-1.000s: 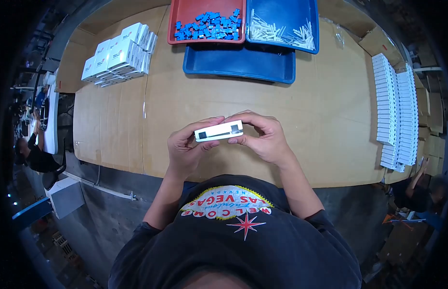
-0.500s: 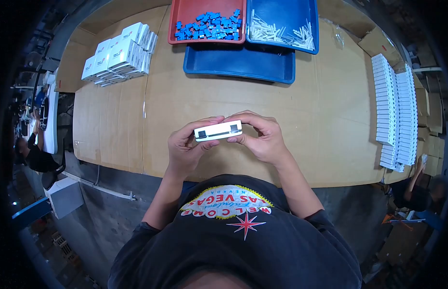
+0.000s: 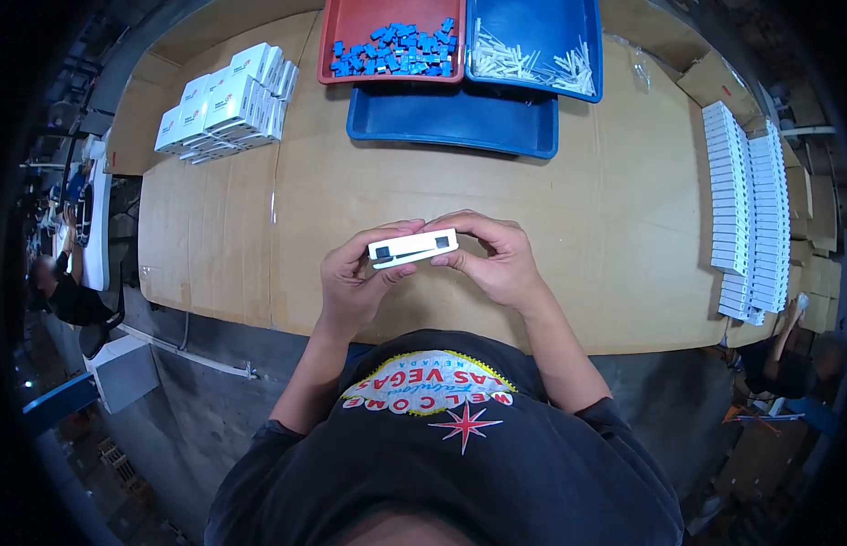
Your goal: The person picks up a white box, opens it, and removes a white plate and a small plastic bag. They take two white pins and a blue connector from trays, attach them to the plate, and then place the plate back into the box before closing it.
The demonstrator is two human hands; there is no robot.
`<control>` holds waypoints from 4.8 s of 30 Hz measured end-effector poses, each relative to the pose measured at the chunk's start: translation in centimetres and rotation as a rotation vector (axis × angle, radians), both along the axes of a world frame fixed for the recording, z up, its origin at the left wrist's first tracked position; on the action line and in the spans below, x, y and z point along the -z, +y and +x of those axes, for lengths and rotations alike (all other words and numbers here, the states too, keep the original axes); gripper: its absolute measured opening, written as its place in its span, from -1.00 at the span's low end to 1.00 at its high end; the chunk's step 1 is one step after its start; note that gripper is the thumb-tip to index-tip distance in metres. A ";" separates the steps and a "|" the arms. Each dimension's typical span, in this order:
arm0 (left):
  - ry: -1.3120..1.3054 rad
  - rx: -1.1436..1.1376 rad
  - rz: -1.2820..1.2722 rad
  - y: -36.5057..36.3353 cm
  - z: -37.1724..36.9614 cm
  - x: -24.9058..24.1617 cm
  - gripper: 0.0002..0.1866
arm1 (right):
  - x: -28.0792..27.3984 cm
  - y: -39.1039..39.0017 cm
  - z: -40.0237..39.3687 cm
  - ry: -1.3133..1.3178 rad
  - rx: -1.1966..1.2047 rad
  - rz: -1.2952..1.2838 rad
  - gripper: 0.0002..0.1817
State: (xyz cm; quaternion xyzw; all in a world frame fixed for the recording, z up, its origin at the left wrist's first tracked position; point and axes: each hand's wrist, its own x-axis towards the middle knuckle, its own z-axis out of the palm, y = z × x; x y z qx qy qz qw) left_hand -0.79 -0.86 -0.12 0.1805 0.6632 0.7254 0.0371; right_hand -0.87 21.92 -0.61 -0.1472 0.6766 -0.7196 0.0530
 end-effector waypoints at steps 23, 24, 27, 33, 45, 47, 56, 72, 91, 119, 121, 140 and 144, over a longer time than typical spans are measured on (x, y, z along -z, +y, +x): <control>-0.002 -0.023 -0.014 0.5 -0.2 -0.4 -0.60 | 0.4 -0.1 0.4 -0.062 0.039 -0.013 -0.63; -0.084 -0.047 0.053 0.9 -0.1 -0.4 -0.61 | 0.7 0.0 0.4 -0.105 0.057 -0.097 -0.59; -0.312 -0.080 0.191 1.1 0.8 0.5 -0.63 | 1.3 -0.1 0.2 -0.199 0.093 -0.252 -0.49; -0.185 -0.076 0.004 0.3 0.8 1.6 -0.67 | -0.7 -0.4 -0.5 -0.060 0.010 0.113 -0.56; -0.202 -0.066 -0.178 0.1 1.2 -0.3 -0.74 | 0.7 -0.4 0.0 -0.005 0.004 0.153 -0.68; -0.137 -0.066 -0.148 0.2 1.4 1.0 -0.67 | 0.2 -0.3 -0.3 -0.060 -0.013 0.131 -0.66; -0.859 0.318 0.434 -1.3 0.1 4.6 -0.38 | 1.4 0.1 -0.9 0.039 -0.048 -0.096 -0.53; 0.175 -0.100 -0.123 3.2 1.3 3.0 -0.36 | 1.0 -2.3 0.4 -0.040 0.210 -0.133 0.19; 0.029 0.035 -0.403 5.6 2.4 8.5 -0.47 | 9.1 30.1 5.6 -0.002 1.551 0.419 0.12; 0.209 -0.039 -0.570 7.0 2.0 11.5 -0.53 | 14.5 53.0 11.4 -0.083 1.960 0.574 -0.35; 0.247 -0.048 -0.592 7.1 2.0 11.2 -0.54 | 14.7 53.1 11.4 -0.056 1.960 0.563 -0.35; 0.321 -0.202 -0.610 5.6 1.8 10.8 -0.66 | 15.4 32.3 11.6 -0.048 1.342 0.695 -0.62; 0.296 -0.288 -0.511 3.6 1.9 10.3 -0.69 | 11.7 18.8 7.6 0.141 1.080 0.878 -0.75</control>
